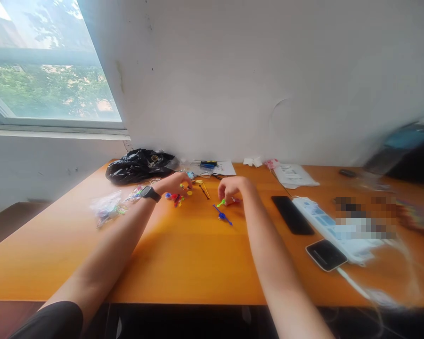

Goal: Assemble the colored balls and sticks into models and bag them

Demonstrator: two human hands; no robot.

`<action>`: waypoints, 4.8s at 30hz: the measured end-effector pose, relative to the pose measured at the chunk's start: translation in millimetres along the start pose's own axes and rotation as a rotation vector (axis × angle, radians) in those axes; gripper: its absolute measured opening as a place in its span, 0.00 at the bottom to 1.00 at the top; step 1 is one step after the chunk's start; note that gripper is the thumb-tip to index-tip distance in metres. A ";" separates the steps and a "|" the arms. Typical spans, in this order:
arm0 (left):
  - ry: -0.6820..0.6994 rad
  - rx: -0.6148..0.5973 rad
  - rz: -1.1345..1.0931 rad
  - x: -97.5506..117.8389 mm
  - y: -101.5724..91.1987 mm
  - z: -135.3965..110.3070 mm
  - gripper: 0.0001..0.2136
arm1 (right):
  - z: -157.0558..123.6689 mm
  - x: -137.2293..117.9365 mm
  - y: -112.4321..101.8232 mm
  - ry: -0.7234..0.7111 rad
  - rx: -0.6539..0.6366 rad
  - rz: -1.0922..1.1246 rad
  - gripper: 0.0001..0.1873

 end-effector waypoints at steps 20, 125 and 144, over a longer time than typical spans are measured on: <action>-0.075 -0.069 -0.003 -5.9 4.2 -1.3 0.15 | 8.3 0.2 -0.6 -0.155 0.255 0.101 0.16; -0.097 -0.129 0.053 24.3 -7.5 -6.0 0.07 | -0.7 -50.3 18.8 0.073 -0.144 -0.196 0.25; -0.133 -0.163 0.082 14.3 -5.5 -7.6 0.22 | 5.9 -55.3 19.9 0.045 0.001 -0.147 0.23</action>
Point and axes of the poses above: each hand's wrist, its own z-axis towards the middle knuckle, its own y-axis out of the palm, x = y × z, the point moved 1 cm from there along z, towards the middle knuckle, and after that the axes turned 4 degrees about z, right-handed, at the moved point
